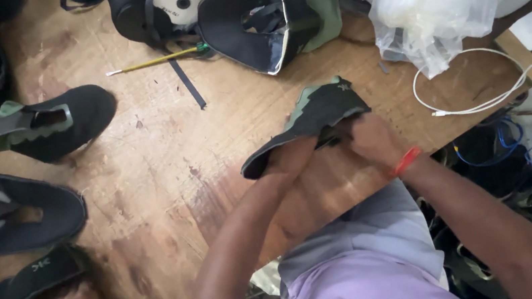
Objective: The person sits at a workshop table assembling foam sandals, pressing white foam heel-strap pieces into the slots of camouflage-pattern sandal uppers one at a time and setting completed uppers aside on the table.
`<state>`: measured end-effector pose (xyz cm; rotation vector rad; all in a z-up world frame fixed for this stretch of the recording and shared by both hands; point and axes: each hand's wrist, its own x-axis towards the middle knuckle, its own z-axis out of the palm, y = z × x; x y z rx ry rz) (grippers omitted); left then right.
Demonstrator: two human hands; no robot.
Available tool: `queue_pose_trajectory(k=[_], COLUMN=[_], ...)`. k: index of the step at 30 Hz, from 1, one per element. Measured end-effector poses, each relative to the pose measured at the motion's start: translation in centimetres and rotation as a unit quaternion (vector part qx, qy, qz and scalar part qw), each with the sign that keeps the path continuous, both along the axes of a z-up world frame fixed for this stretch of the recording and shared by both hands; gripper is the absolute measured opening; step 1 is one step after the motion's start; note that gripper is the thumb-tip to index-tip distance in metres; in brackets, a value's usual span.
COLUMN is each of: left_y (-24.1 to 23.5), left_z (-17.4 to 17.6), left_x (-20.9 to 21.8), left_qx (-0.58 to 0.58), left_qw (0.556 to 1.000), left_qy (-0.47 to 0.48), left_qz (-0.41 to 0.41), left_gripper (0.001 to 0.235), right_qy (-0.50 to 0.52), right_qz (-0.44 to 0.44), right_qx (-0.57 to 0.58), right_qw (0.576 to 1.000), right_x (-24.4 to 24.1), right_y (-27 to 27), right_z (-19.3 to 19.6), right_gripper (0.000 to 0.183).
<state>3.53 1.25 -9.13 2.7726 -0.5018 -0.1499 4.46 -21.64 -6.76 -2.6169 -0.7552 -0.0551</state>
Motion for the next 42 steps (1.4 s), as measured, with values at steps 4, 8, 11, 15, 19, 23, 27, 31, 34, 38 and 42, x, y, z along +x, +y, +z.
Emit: queue_pose_trajectory(k=[4,8,11,15,19,23,27,31,34,38,42], left_y=[0.6,0.2,0.6,0.8,0.4,0.9,1.8,1.5,1.1,0.5,0.9], left_z=[2.3,7.5,7.4,5.0,3.3,3.5,1.6,5.0,2.8,1.7,0.8], left_x=[-0.5,-1.3,-1.5,-2.2,-2.6,-2.7,-1.8,-0.6,-0.4,-0.5,-1.8], left_qx=[0.042,-0.129,-0.151,-0.093,-0.056,0.014,0.003,-0.192,-0.012,-0.056,0.111], left_qw=[0.987,0.989,0.984,0.995,0.997,0.999,0.994,0.972,0.997,0.998,0.99], left_qy=[-0.138,0.07,0.092,0.01,-0.046,-0.029,-0.078,0.129,0.047,-0.003,-0.037], left_qz=[-0.074,0.01,0.036,0.04,0.035,0.004,-0.076,0.043,-0.06,0.026,-0.084], left_gripper=[0.05,0.048,0.049,0.053,0.055,0.054,0.046,0.043,0.045,0.041,0.041], right_qy=[0.027,-0.056,-0.135,-0.111,-0.044,-0.054,-0.019,-0.022,-0.051,-0.058,-0.077], right_qz=[0.026,0.103,0.147,0.115,0.086,0.095,0.095,0.102,0.144,0.128,0.142], right_qx=[0.005,-0.075,-0.117,-0.094,-0.115,-0.135,-0.144,-0.099,-0.082,-0.079,-0.084], right_qw=[0.999,0.99,0.973,0.983,0.989,0.985,0.985,0.99,0.985,0.987,0.983], right_x=[-0.3,-1.1,-2.0,-3.3,-4.1,-5.3,-5.3,-4.4,-3.8,-3.7,-3.4], right_y=[-0.1,-0.9,-0.1,1.6,1.5,1.8,4.1,4.0,3.4,2.7,1.9], right_z=[2.4,1.1,3.5,6.6,4.8,2.6,4.5,5.2,4.8,4.9,3.9], right_gripper=[0.022,0.027,0.033,0.057,0.071,0.091,0.1,0.101,0.098,0.082,0.064])
